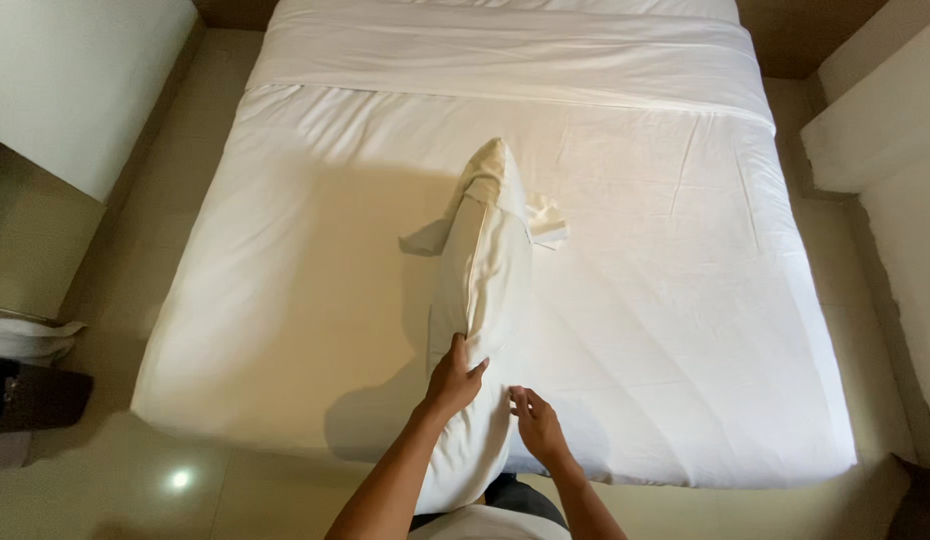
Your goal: The person picks up a pillowcase and a pillow, then stuffs the pillow into the pillowcase and smooths it by hand on a bed.
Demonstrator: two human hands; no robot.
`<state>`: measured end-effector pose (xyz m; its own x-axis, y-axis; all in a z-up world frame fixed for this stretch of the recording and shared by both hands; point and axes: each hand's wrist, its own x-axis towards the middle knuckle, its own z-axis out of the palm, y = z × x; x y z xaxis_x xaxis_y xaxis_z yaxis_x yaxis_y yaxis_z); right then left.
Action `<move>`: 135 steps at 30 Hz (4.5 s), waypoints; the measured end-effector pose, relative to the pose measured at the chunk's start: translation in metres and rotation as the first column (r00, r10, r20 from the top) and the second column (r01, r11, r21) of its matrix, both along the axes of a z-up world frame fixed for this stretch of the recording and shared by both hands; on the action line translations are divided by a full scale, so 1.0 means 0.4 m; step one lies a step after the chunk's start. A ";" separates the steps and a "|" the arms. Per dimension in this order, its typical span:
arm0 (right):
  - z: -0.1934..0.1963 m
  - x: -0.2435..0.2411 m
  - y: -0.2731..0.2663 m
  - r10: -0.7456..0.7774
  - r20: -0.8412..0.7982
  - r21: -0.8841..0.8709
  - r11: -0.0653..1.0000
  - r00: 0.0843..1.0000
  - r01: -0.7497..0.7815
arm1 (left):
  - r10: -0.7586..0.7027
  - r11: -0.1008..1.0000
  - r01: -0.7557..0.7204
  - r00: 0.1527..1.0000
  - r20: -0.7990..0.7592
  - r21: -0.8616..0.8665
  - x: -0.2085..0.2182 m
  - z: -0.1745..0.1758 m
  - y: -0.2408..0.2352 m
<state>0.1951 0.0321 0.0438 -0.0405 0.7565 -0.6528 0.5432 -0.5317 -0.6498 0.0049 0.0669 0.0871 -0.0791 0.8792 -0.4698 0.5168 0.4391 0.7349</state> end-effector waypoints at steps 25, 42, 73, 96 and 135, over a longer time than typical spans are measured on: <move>0.237 0.183 0.064 -0.193 0.099 -0.120 0.971 0.976 0.204 | 0.523 0.814 -0.469 0.849 0.081 -0.344 0.105 -0.348 -0.019; 0.054 0.425 0.053 -0.321 0.224 0.014 0.945 0.920 0.327 | -0.072 0.997 0.065 0.977 0.200 0.042 -0.020 -0.018 0.015; -0.382 -0.115 0.572 0.245 0.702 0.329 0.722 0.669 -0.609 | 0.089 0.977 0.014 0.878 -0.470 0.211 -0.111 -0.480 0.362; -0.458 0.335 0.312 -0.312 0.338 0.136 0.950 0.888 0.282 | 0.505 0.838 -0.518 0.855 0.116 0.169 -0.270 -0.569 0.212; -0.311 0.077 0.271 0.325 0.546 0.579 0.520 0.772 -0.628 | -0.399 0.622 0.656 0.736 -0.547 0.429 -0.103 -0.451 0.020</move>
